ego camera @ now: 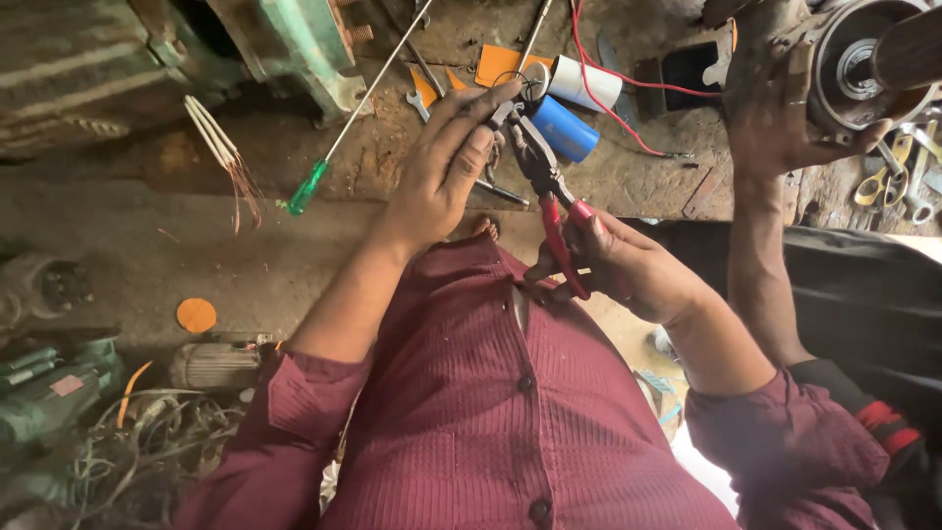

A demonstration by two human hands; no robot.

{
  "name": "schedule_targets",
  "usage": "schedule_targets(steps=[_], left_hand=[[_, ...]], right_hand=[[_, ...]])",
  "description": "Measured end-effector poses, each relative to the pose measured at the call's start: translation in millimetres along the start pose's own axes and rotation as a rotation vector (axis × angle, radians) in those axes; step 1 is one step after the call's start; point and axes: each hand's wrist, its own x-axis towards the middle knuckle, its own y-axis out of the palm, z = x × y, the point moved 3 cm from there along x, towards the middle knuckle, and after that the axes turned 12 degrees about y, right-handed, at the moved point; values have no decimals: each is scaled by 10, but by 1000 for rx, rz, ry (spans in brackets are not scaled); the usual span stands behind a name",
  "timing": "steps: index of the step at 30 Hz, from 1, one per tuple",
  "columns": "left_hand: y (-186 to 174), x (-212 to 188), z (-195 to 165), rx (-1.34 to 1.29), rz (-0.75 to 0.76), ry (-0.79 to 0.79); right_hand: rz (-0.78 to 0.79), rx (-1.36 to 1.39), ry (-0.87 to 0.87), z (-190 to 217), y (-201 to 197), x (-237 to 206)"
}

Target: The person works on an electric motor mounted on a workbench. They hold the motor steady while using a long screwdriver on it, handle a small metal mounting plate and fit it against the motor, then use pliers to work on wires and small components near the motor's terminal area.

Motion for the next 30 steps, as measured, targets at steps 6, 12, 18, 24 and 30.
schedule_targets(steps=[6,12,18,24,30], left_hand=[[-132,5,98,-69,43,-6],[-299,28,181,-79,154,-27],[-396,14,265,75,226,-29],[-430,-69,285,53,197,-34],[-555,-105,397,-311,102,-87]], right_hand=[[-1,117,10,-41,111,77],[-7,173,-91,-130,305,132],[-953,-1041,-169,-19,674,250],[-1360,-1692,-493,213,1266,175],[-809,-504,95,75,1161,164]])
